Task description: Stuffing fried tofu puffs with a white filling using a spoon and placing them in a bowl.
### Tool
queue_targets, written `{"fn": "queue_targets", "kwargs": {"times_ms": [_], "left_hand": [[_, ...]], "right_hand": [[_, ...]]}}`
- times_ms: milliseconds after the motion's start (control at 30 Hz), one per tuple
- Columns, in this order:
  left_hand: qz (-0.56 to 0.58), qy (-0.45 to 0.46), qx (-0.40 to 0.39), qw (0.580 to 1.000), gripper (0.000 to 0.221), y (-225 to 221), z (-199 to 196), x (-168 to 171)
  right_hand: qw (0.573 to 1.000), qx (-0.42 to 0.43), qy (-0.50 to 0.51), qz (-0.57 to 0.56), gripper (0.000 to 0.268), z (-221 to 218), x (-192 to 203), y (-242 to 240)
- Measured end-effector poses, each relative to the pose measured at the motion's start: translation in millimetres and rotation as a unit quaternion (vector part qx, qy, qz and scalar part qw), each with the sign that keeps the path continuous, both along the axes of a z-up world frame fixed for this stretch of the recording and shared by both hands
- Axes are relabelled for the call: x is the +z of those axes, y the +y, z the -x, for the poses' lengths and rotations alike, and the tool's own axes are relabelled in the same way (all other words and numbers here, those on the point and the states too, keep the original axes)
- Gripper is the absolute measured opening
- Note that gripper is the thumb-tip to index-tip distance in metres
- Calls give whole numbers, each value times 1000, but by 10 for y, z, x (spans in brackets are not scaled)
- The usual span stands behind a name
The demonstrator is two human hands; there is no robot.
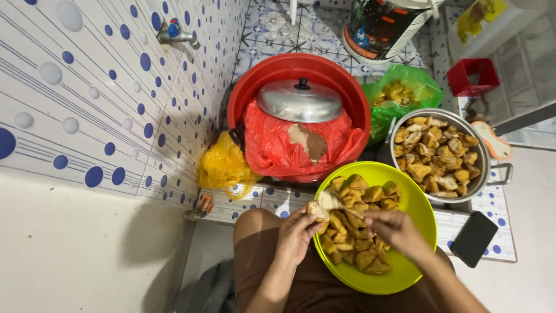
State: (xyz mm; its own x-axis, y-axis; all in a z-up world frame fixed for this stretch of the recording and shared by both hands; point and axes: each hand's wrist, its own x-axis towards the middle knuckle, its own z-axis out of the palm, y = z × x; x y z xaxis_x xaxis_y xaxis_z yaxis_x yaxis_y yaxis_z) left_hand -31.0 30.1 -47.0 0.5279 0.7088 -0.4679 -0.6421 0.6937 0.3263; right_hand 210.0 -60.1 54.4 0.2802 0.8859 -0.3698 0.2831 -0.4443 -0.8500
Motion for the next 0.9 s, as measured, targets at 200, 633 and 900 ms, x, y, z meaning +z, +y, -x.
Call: {"fn": "queue_targets", "kwargs": {"times_ms": [200, 633, 900], "left_hand": [[-3, -17, -27, 999, 30, -152, -90, 217], [29, -14, -67, 997, 30, -333, -118, 584], [69, -64, -130, 987, 39, -450, -153, 611]], "right_hand": [[993, -87, -1, -78, 29, 256, -206, -556], [932, 8, -271, -242, 46, 458, -169, -989], [922, 8, -315, -225, 46, 541, 50, -1252]]}}
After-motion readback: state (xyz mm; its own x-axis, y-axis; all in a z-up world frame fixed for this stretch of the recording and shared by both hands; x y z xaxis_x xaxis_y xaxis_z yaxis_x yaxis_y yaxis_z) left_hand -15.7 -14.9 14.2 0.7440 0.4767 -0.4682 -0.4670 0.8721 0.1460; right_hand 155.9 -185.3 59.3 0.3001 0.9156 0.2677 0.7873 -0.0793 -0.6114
